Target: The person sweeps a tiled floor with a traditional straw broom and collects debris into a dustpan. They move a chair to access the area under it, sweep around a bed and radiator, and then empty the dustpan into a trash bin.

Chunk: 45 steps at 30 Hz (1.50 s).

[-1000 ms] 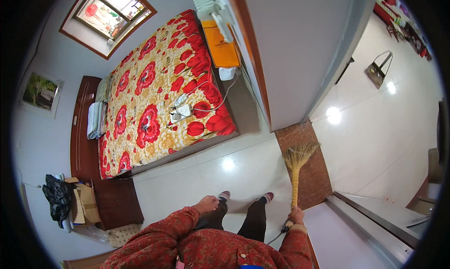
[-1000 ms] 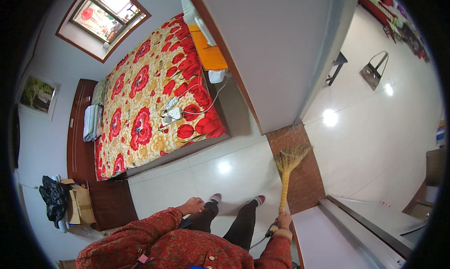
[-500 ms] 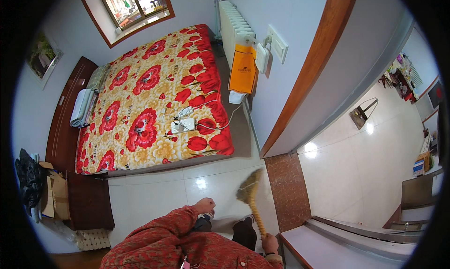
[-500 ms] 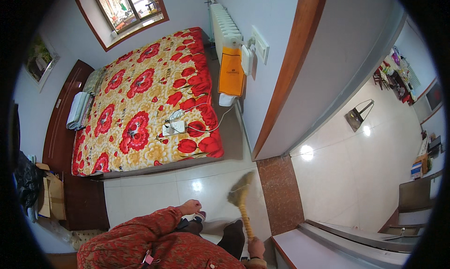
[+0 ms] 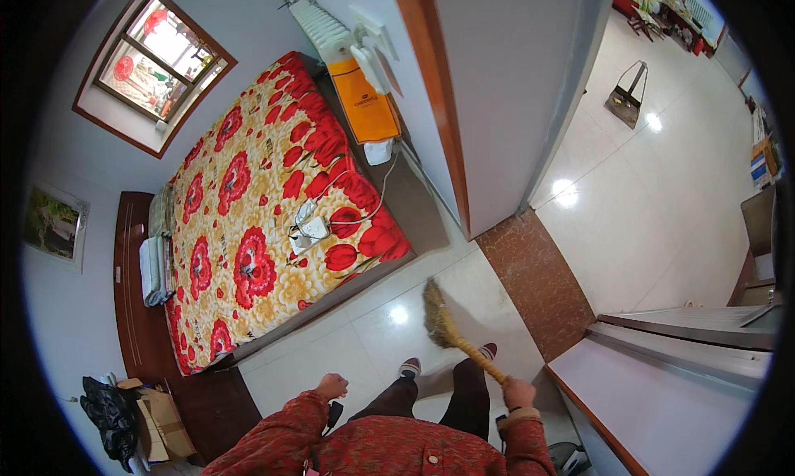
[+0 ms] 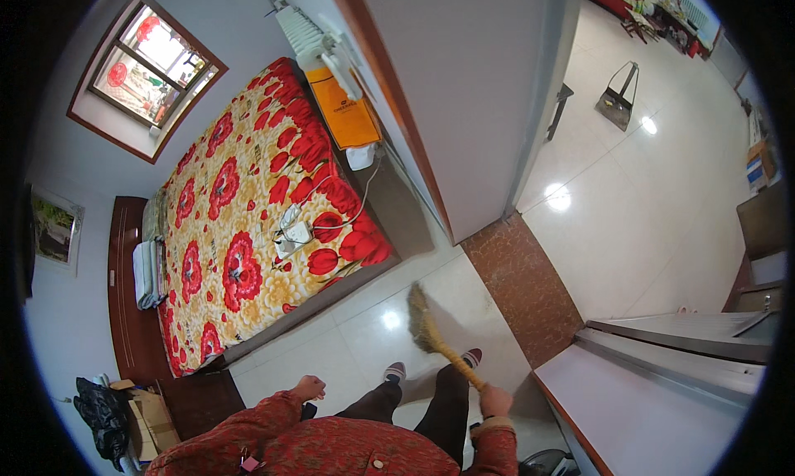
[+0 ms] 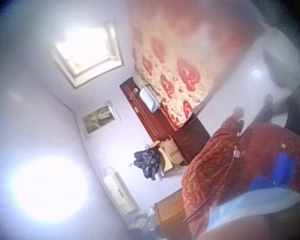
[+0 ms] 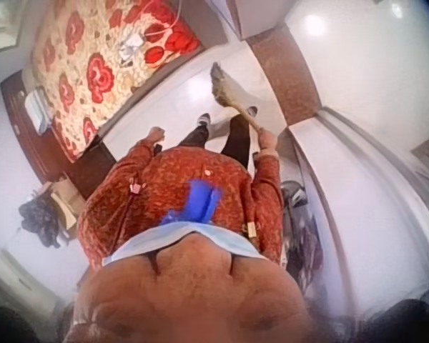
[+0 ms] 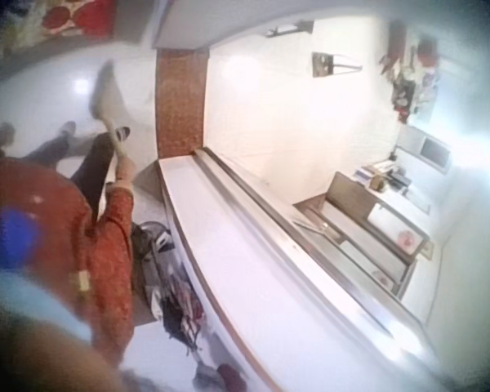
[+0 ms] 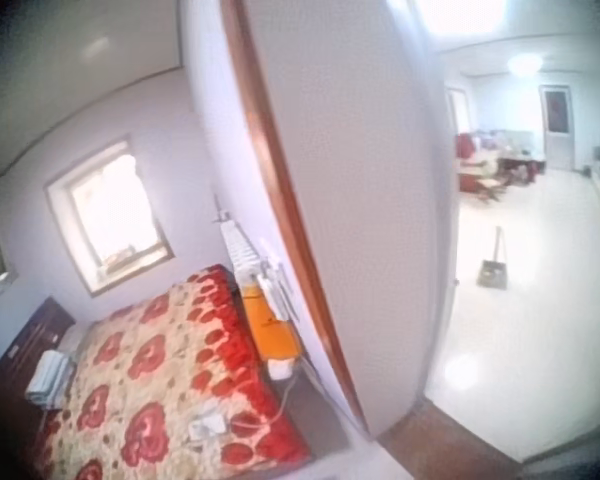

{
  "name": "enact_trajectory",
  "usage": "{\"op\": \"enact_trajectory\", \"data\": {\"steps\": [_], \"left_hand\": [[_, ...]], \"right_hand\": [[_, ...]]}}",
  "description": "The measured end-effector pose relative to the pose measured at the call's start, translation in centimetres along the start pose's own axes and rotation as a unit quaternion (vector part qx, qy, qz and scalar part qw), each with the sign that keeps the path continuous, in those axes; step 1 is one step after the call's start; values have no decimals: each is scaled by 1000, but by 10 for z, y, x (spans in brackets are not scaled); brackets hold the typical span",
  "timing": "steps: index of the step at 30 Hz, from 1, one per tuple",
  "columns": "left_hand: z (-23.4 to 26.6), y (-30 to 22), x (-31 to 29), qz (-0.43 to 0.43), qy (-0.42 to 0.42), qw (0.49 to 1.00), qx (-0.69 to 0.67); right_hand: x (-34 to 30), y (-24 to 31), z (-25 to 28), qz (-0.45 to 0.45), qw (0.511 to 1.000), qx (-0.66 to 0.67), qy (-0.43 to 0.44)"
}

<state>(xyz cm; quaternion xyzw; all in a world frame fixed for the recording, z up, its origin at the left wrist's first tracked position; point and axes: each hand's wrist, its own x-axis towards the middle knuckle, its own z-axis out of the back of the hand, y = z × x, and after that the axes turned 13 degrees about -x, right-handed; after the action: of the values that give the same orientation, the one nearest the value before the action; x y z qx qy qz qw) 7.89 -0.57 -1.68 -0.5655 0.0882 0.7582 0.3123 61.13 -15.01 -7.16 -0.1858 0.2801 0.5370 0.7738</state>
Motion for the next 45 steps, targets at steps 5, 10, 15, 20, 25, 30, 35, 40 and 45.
{"op": "enact_trajectory", "data": {"steps": [5, 10, 15, 20, 25, 30, 35, 40, 45], "left_hand": [[-78, -96, 5, -121, 65, 987, 86], [-160, -201, -14, -345, 135, 920, 129], [-169, -247, -23, -287, 177, 940, 60], [-118, -261, 13, -162, 135, 976, 57], [-71, -306, 82, -111, 133, 977, 128], [-48, -393, 135, -204, 231, 917, 254], [-41, -456, 156, -193, 231, 932, 202], [-44, -463, 159, -179, 254, 915, 256], [-52, -447, 147, -152, 264, 909, 284]], "right_hand": [[4, -108, 17, -97, 994, -24, -48], [8, -169, 55, -145, 988, -11, -45], [-26, -166, 85, -134, 982, 40, -125], [-100, -124, 86, -284, 954, 99, -8], [-160, -33, 64, -374, 783, 460, 188], [-179, 92, 39, -485, 636, 569, 190], [-120, 161, -5, -450, 280, 838, 128], [27, 149, -34, -296, 232, 925, -44], [192, 109, 43, -250, 283, 924, -55]]}}
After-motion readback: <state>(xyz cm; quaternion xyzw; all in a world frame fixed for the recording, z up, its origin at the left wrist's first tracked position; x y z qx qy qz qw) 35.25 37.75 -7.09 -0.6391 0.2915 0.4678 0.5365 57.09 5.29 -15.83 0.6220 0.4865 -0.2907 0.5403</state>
